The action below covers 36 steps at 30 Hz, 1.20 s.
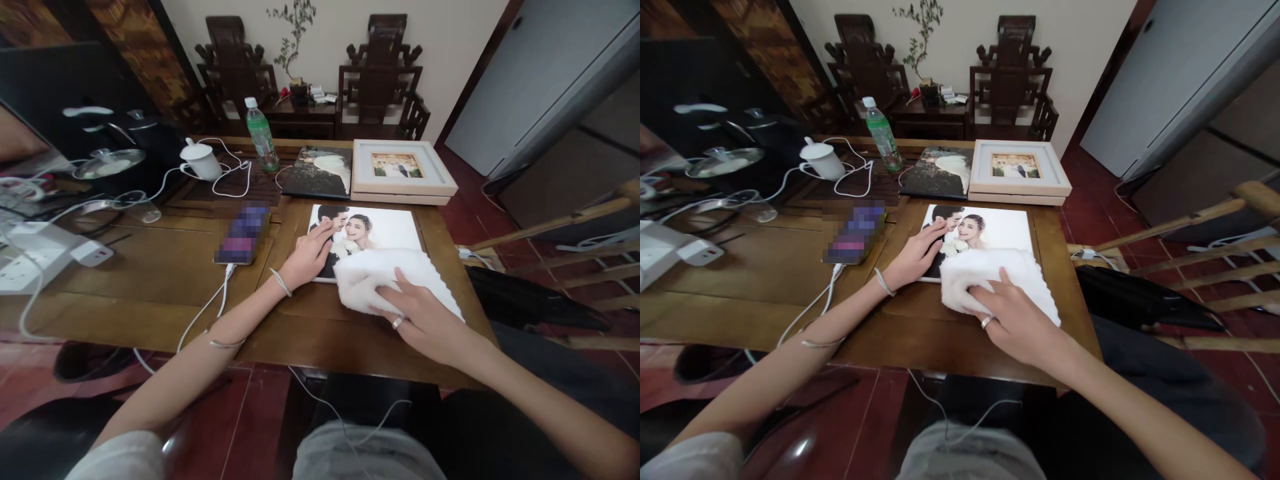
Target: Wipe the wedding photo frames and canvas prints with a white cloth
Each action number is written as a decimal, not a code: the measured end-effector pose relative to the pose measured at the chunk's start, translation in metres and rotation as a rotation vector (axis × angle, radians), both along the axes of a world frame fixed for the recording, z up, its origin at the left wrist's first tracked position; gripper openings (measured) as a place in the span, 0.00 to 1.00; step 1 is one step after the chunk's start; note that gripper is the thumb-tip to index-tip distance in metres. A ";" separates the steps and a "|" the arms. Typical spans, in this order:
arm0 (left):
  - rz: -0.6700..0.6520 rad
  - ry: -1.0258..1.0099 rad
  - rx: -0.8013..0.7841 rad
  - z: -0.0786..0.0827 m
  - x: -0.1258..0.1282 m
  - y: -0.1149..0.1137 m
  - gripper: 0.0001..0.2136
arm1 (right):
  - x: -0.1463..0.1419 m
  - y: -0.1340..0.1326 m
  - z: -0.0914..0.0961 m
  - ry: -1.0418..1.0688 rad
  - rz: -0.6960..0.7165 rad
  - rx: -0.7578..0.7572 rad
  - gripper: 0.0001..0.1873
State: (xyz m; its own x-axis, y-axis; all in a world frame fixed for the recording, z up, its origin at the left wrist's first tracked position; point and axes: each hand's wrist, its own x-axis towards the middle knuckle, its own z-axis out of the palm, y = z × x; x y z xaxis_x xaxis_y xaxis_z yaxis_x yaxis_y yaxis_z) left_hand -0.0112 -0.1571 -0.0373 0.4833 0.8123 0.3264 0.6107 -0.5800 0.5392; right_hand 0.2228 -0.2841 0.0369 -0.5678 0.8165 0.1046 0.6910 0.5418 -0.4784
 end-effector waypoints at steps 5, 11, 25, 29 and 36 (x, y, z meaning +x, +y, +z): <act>0.000 -0.005 -0.001 -0.002 -0.001 0.002 0.20 | -0.001 0.051 0.007 0.043 -0.054 -0.016 0.11; -0.023 0.000 0.002 -0.001 -0.003 0.002 0.20 | -0.006 0.154 0.009 0.079 -0.233 0.035 0.15; -0.003 -0.006 0.010 -0.001 0.001 0.002 0.22 | -0.017 0.055 -0.001 -0.034 -0.069 0.092 0.11; 0.011 0.019 0.006 -0.002 0.001 0.002 0.22 | -0.013 0.009 -0.003 -0.075 0.014 0.088 0.18; 0.000 0.014 0.006 -0.003 0.001 0.002 0.22 | -0.004 0.057 -0.004 -0.043 -0.061 0.107 0.13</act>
State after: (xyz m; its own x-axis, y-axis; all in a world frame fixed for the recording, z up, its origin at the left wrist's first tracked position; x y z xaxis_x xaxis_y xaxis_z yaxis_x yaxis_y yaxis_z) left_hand -0.0105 -0.1548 -0.0399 0.4882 0.8102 0.3244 0.6177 -0.5833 0.5275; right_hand 0.2185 -0.2270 0.0333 -0.5233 0.8351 0.1697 0.7430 0.5446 -0.3889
